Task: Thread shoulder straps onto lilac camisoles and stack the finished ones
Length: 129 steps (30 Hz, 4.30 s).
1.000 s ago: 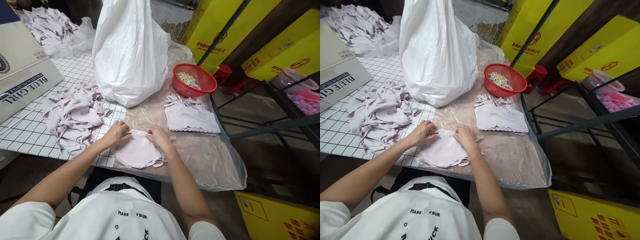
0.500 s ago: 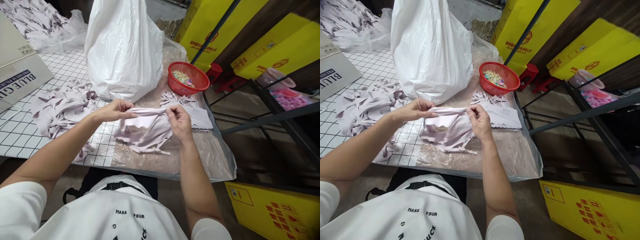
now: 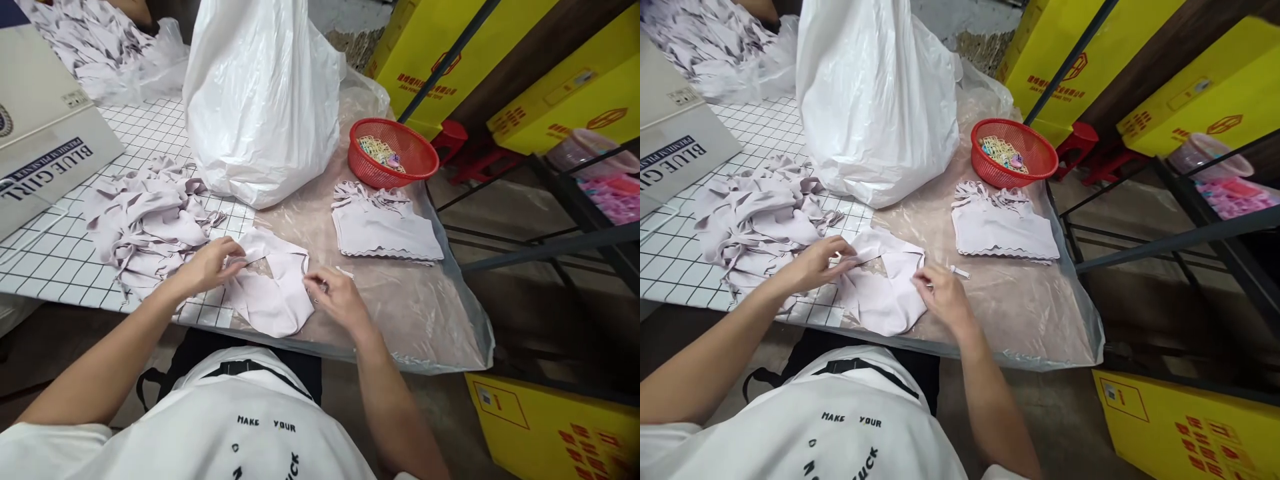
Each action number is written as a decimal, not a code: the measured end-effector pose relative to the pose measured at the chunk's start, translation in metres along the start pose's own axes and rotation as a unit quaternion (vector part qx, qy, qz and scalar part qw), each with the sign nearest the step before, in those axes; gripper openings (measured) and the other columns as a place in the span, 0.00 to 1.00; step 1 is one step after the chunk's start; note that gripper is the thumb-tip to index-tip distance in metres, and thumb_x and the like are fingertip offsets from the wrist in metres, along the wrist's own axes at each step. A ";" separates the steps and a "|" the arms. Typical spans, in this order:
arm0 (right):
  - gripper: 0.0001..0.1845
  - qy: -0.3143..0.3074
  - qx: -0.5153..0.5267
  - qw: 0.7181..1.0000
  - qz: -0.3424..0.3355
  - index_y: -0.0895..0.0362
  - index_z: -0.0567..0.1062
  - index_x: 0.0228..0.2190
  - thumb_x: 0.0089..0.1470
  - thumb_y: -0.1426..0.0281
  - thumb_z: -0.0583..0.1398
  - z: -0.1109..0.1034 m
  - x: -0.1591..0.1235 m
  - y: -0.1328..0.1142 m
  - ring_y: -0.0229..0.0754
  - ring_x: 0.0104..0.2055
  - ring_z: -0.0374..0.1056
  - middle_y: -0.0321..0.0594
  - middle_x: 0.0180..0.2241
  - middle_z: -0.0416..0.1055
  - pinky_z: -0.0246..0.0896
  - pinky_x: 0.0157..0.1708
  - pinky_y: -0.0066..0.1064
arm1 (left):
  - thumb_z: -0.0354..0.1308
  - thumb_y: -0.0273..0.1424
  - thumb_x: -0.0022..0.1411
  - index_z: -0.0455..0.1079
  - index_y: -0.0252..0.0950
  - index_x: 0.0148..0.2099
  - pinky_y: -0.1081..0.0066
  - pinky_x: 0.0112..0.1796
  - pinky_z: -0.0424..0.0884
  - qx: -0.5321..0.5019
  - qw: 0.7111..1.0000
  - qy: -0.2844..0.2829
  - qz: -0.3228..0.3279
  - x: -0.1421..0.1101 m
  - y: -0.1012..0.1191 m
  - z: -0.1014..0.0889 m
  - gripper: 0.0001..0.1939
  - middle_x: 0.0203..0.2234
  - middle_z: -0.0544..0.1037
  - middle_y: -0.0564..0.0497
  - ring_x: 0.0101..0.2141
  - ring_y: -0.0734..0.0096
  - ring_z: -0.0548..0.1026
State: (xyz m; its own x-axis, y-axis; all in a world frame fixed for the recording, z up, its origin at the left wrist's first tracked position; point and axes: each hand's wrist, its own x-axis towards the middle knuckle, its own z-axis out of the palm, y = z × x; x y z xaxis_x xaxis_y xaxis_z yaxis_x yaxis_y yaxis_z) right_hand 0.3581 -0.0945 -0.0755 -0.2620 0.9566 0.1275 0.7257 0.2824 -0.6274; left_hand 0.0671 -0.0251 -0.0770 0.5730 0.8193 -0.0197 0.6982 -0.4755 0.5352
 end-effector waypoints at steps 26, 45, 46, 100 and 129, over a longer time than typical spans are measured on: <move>0.20 -0.039 0.511 0.855 0.075 0.55 0.68 0.26 0.46 0.53 0.67 -0.078 0.070 -0.034 0.32 0.19 0.55 0.29 0.19 0.61 0.52 0.21 0.25 | 0.70 0.44 0.49 0.77 0.33 0.38 0.73 0.30 0.70 -0.484 0.845 -0.215 0.077 0.057 0.031 -0.038 0.21 0.30 0.77 0.47 0.30 0.67 0.74; 0.36 0.131 0.448 0.843 0.266 0.56 0.76 0.29 0.38 0.34 0.62 0.007 0.001 -0.008 0.39 0.31 0.68 0.39 0.28 0.74 0.63 0.30 0.28 | 0.72 0.34 0.47 0.70 0.32 0.30 0.82 0.20 0.61 -0.651 0.759 -0.011 -0.009 0.106 0.108 -0.046 0.15 0.20 0.71 0.57 0.19 0.82 0.67; 0.36 0.140 0.481 0.822 0.271 0.55 0.77 0.30 0.36 0.35 0.64 0.011 0.004 -0.010 0.40 0.33 0.68 0.39 0.31 0.75 0.63 0.31 0.28 | 0.72 0.34 0.47 0.70 0.32 0.30 0.82 0.20 0.60 -0.652 0.758 -0.008 -0.005 0.106 0.112 -0.048 0.15 0.20 0.71 0.58 0.19 0.83 0.67; 0.26 0.229 0.282 0.916 0.169 0.54 0.66 0.23 0.47 0.44 0.62 -0.078 0.015 0.031 0.37 0.22 0.59 0.30 0.19 0.64 0.59 0.24 0.28 | 0.71 0.44 0.45 0.69 0.35 0.33 0.77 0.21 0.58 -0.620 0.784 0.026 -0.002 0.057 0.031 -0.058 0.21 0.18 0.64 0.58 0.18 0.79 0.62; 0.08 0.210 -0.088 0.937 0.265 0.55 0.71 0.31 0.53 0.65 0.54 -0.003 -0.082 0.084 0.48 0.33 0.69 0.45 0.29 0.74 0.63 0.36 0.37 | 0.50 0.24 0.65 0.75 0.37 0.41 0.63 0.35 0.66 0.220 0.967 0.115 0.057 -0.003 0.009 0.073 0.12 0.34 0.74 0.44 0.36 0.59 0.70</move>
State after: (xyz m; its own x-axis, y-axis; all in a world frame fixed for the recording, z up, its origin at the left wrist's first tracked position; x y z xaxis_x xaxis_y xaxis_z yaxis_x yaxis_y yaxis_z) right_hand 0.4428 -0.1493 -0.1367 0.4112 0.8992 0.1493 0.7867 -0.2673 -0.5565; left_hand 0.1029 -0.0555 -0.1343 0.5816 0.7794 0.2330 0.7804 -0.6154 0.1106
